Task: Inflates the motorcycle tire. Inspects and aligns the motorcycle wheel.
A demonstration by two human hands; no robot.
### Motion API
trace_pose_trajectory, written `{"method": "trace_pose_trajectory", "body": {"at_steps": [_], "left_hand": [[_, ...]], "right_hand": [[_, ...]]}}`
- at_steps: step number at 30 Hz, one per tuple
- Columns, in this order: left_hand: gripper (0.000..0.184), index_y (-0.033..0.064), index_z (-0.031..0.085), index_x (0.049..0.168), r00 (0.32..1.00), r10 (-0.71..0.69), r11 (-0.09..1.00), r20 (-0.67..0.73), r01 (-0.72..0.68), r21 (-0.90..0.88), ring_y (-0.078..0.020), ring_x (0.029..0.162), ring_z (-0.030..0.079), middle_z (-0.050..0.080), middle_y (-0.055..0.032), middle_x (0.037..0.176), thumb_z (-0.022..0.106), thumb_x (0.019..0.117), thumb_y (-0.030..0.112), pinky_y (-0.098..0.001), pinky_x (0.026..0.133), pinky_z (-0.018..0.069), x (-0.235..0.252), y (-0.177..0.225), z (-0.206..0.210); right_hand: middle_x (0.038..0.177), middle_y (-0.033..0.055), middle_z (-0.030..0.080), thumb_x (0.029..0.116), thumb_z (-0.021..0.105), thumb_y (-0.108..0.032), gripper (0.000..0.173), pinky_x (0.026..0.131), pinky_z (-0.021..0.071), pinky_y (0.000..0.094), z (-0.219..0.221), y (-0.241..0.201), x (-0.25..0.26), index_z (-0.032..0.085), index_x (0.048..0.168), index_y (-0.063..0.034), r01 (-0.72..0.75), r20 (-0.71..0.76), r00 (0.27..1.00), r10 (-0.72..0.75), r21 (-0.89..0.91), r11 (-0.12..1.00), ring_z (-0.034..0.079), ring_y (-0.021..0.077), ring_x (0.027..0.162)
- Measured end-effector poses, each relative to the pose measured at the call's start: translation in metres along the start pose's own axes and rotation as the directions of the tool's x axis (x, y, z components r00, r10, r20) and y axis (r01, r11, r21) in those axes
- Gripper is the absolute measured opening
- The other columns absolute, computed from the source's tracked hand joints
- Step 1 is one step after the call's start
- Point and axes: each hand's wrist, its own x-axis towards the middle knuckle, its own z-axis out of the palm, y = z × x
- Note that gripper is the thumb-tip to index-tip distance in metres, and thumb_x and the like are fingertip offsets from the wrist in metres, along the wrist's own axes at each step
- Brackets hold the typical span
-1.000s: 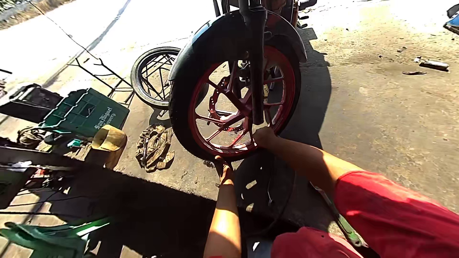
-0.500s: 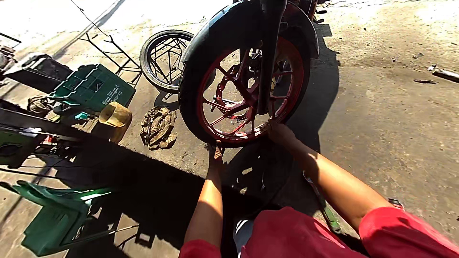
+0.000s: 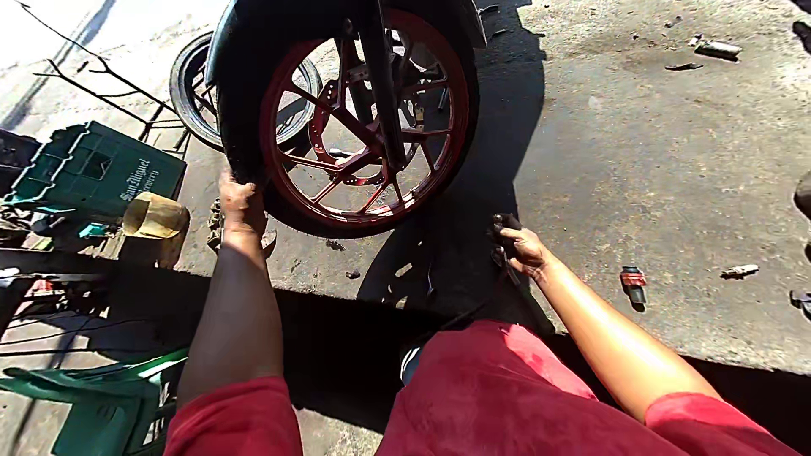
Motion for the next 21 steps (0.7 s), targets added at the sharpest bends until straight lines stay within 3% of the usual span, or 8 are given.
{"method": "trace_pose_trajectory", "body": {"at_steps": [3, 6, 10, 16, 21], "left_hand": [[0.067, 0.0087, 0.048, 0.139, 0.996, 0.086, 0.996, 0.034, -0.086, -0.024, -0.0060, 0.115, 0.062, 0.063, 0.0012, 0.126, 0.076, 0.0826, 0.030, -0.0314, 0.101, 0.0527, -0.007, 0.001, 0.003], [0.064, 0.0150, 0.048, 0.140, 0.995, 0.077, 0.997, 0.061, -0.076, -0.023, -0.0069, 0.115, 0.061, 0.063, 0.0027, 0.127, 0.072, 0.0846, 0.036, -0.0337, 0.100, 0.0525, -0.005, -0.014, -0.006], [0.062, 0.0140, 0.048, 0.138, 0.999, -0.022, 0.999, 0.036, 0.023, -0.038, -0.0083, 0.107, 0.064, 0.065, 0.0017, 0.119, 0.071, 0.0833, 0.033, -0.0346, 0.093, 0.0552, 0.004, -0.021, -0.010], [0.066, 0.0061, 0.037, 0.147, 0.997, -0.074, 0.997, 0.021, 0.074, 0.003, -0.0089, 0.111, 0.062, 0.061, -0.0048, 0.127, 0.064, 0.0892, 0.025, -0.0327, 0.096, 0.0542, -0.004, -0.004, -0.001], [0.067, 0.0054, 0.035, 0.150, 0.996, -0.085, 0.996, -0.013, 0.086, 0.030, -0.0093, 0.114, 0.060, 0.059, -0.0071, 0.131, 0.061, 0.0906, 0.025, -0.0323, 0.098, 0.0521, -0.012, 0.000, 0.004]], "right_hand": [[0.082, 0.0027, 0.062, 0.1091, 0.041, -0.009, 0.016, 0.046, 0.0467, 0.0229, -0.002, 0.007, -0.007, 0.047, 0.123, -0.0145, -0.020, 0.063, 0.998, 0.016, 0.072, 0.997, 0.054, 0.0088, 0.054], [0.079, 0.0011, 0.061, 0.1099, 0.040, -0.011, 0.015, 0.044, 0.0427, 0.0207, -0.003, 0.017, -0.002, 0.050, 0.121, -0.0141, -0.041, 0.046, 0.998, 0.037, 0.088, 0.995, 0.051, 0.0068, 0.053], [0.077, -0.0004, 0.057, 0.1092, 0.040, -0.011, 0.026, 0.044, 0.0388, 0.0203, -0.006, 0.025, 0.004, 0.052, 0.132, -0.0157, -0.030, 0.106, 0.994, 0.021, 0.087, 0.996, 0.047, 0.0060, 0.053], [0.074, 0.0009, 0.057, 0.1100, 0.038, -0.012, 0.018, 0.042, 0.0376, 0.0192, -0.010, 0.027, 0.007, 0.052, 0.120, -0.0141, -0.111, 0.124, 0.988, 0.094, 0.138, 0.984, 0.045, 0.0053, 0.049], [0.074, 0.0011, 0.057, 0.1105, 0.042, -0.016, 0.015, 0.041, 0.0367, 0.0195, -0.006, 0.026, 0.009, 0.052, 0.121, -0.0147, -0.144, 0.121, 0.984, 0.131, 0.109, 0.984, 0.044, 0.0057, 0.048]]}}
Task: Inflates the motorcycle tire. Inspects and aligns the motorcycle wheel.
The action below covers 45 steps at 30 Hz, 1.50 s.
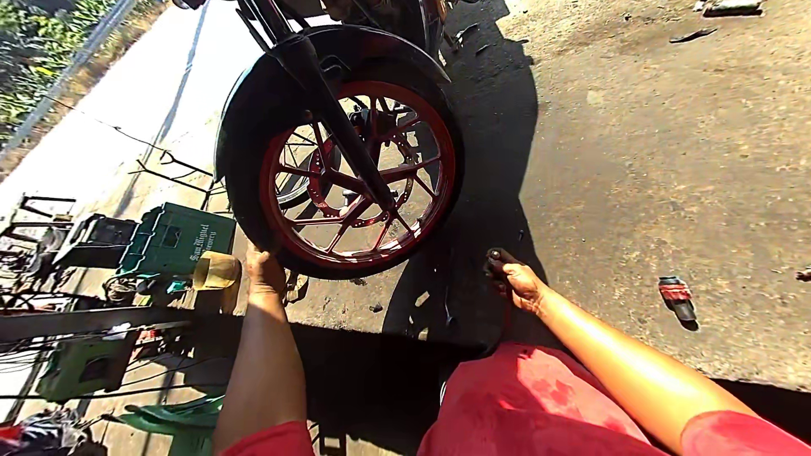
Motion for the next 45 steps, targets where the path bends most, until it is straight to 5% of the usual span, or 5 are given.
{"method": "trace_pose_trajectory", "body": {"at_steps": [11, 16, 30, 39, 45], "left_hand": [[0.111, -0.0027, 0.025, 0.149, 0.993, 0.108, 0.990, 0.036, -0.105, -0.097, -0.0075, 0.111, 0.064, 0.060, -0.0060, 0.130, 0.083, 0.0716, 0.051, -0.0289, 0.094, 0.0567, -0.090, 0.042, 0.015], [0.123, 0.0056, 0.015, 0.151, 0.970, -0.006, 0.921, 0.245, 0.101, -0.377, -0.0095, 0.104, 0.069, 0.063, -0.0019, 0.124, 0.091, 0.0595, 0.038, -0.0323, 0.089, 0.0619, -0.123, 0.062, 0.047], [0.081, 0.0236, 0.029, 0.164, 0.404, 0.263, 0.902, 0.876, 0.219, -0.372, -0.0152, 0.131, 0.058, 0.061, -0.0070, 0.144, 0.069, 0.0957, 0.041, -0.0437, 0.113, 0.0449, -0.094, 0.071, 0.085], [0.045, 0.0078, 0.053, 0.150, 0.035, 0.503, 0.862, 0.863, -0.088, -0.499, -0.0284, 0.138, 0.053, 0.054, -0.0156, 0.151, 0.054, 0.1052, 0.014, -0.0495, 0.116, 0.0396, -0.047, 0.056, 0.120], [0.039, 0.0109, 0.058, 0.145, 0.131, 0.459, 0.875, 0.879, 0.107, -0.473, -0.0117, 0.130, 0.059, 0.064, -0.0056, 0.141, 0.046, 0.1094, 0.020, -0.0385, 0.114, 0.0431, -0.018, -0.024, 0.068]], "right_hand": [[0.075, -0.0043, 0.064, 0.0991, 0.064, -0.026, 0.017, 0.049, 0.0417, 0.0209, 0.063, 0.008, -0.053, 0.067, 0.099, -0.0090, 0.277, 0.109, 0.957, -0.268, -0.613, 0.740, 0.048, 0.0022, 0.052], [0.126, 0.0076, 0.071, 0.1010, 0.061, -0.019, 0.039, 0.098, 0.0563, 0.0268, 0.139, 0.024, -0.061, 0.062, 0.134, 0.0018, 0.550, 0.277, 0.830, -0.484, -0.551, 0.628, 0.068, 0.0090, 0.113], [0.063, -0.0156, 0.061, 0.0932, 0.068, -0.057, 0.040, 0.044, 0.0450, 0.0180, 0.209, 0.079, -0.084, 0.065, 0.112, -0.0215, 0.609, -0.065, 0.401, -0.914, -0.727, 0.319, 0.049, -0.0020, 0.046], [0.109, 0.0114, 0.068, 0.0827, 0.081, -0.006, 0.054, 0.075, 0.0593, 0.0279, 0.230, 0.078, -0.067, 0.056, 0.129, 0.0060, 0.221, -0.308, 0.148, -0.940, -0.916, 0.335, 0.067, 0.0091, 0.086], [0.099, 0.0054, 0.071, 0.0779, 0.082, -0.005, 0.049, 0.071, 0.0619, 0.0265, 0.222, 0.077, -0.072, 0.059, 0.120, 0.0038, 0.270, -0.231, 0.221, -0.947, -0.919, 0.287, 0.069, 0.0073, 0.078]]}}
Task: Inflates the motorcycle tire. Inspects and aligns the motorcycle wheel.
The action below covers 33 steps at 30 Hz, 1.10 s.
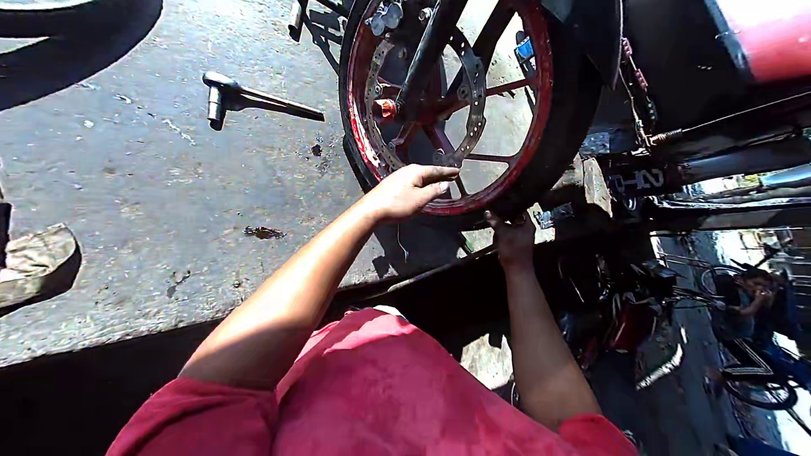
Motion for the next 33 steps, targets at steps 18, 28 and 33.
{"method": "trace_pose_trajectory", "body": {"at_steps": [18, 28, 33], "left_hand": [[0.034, -0.0034, 0.062, 0.123, -0.014, -0.334, 0.878, -0.942, 0.359, -0.317, -0.0083, 0.094, 0.067, 0.068, -0.0109, 0.112, 0.052, 0.1071, 0.025, -0.0288, 0.087, 0.0563, -0.357, -0.152, 0.037], [0.039, -0.0124, 0.045, 0.141, -0.634, -0.392, 0.750, -0.667, 0.199, -0.630, -0.0155, 0.138, 0.047, 0.053, -0.0225, 0.144, 0.037, 0.1101, 0.011, -0.0248, 0.118, 0.0307, -0.365, -0.079, -0.056], [0.047, -0.0106, 0.030, 0.153, -0.664, -0.526, 0.511, -0.531, 0.252, -0.822, -0.0238, 0.152, 0.032, 0.035, -0.0235, 0.161, 0.030, 0.1103, 0.009, -0.0307, 0.124, 0.0214, -0.346, -0.093, -0.074]], "right_hand": [[0.066, -0.0047, 0.059, 0.0925, 0.068, -0.005, 0.025, 0.038, 0.0424, 0.0182, 0.004, 0.006, -0.010, 0.053, 0.113, -0.0083, -0.077, 0.046, 0.996, 0.078, -0.009, 0.997, 0.044, 0.0021, 0.040], [0.053, -0.0071, 0.052, 0.0985, 0.057, -0.006, 0.008, 0.038, 0.0407, 0.0181, 0.013, 0.006, -0.016, 0.054, 0.104, -0.0110, -0.097, 0.059, 0.993, 0.098, -0.010, 0.995, 0.042, 0.0018, 0.037], [0.050, -0.0072, 0.049, 0.0979, 0.056, -0.007, 0.005, 0.037, 0.0393, 0.0188, 0.013, 0.003, -0.014, 0.055, 0.100, -0.0119, -0.113, 0.054, 0.992, 0.114, -0.008, 0.994, 0.039, 0.0018, 0.035]]}}
